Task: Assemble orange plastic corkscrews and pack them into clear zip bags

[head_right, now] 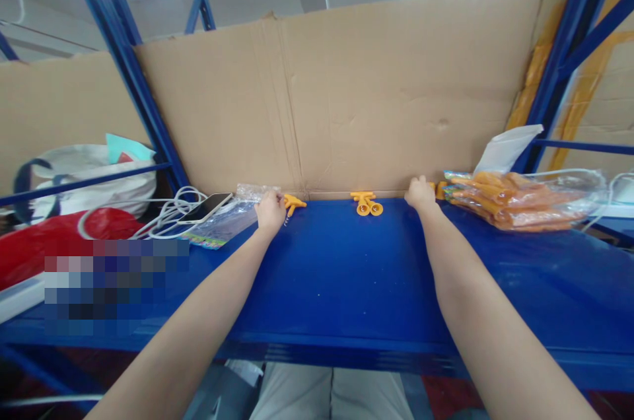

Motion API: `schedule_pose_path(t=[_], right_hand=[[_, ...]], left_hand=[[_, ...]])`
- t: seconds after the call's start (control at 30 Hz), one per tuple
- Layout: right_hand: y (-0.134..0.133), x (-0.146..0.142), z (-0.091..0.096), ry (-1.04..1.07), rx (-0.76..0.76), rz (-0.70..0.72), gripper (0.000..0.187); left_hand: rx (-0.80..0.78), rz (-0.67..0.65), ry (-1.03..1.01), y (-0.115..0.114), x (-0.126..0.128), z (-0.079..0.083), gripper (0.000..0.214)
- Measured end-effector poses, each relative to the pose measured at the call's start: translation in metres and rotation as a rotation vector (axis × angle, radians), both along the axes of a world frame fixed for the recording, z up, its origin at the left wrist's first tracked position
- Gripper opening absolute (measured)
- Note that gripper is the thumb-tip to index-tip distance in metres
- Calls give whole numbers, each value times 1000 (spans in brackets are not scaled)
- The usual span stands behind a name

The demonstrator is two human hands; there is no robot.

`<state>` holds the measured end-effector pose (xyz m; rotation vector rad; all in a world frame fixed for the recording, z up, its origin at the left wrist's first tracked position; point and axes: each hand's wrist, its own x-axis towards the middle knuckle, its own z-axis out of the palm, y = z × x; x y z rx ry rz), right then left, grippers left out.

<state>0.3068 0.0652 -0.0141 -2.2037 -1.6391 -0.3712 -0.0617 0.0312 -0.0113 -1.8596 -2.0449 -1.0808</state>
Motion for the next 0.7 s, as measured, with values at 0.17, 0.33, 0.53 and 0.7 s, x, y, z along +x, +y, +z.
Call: schedule_pose_path(t=[0.17,0.33,0.53,0.7], right_hand=[[5,0,8,56,-82,-32,37],[11,1,4,93,-144,-1,30],[9,4,-4,209,-164,18,25],[7,9,-7,261,-163,70,22]], left_hand=[[93,-47,-35,1,1,1,18],[182,-118,-54,5,0,2,20],[140,-234,69,10,0,-6,26],[31,-321,130,9,4,-8,25]])
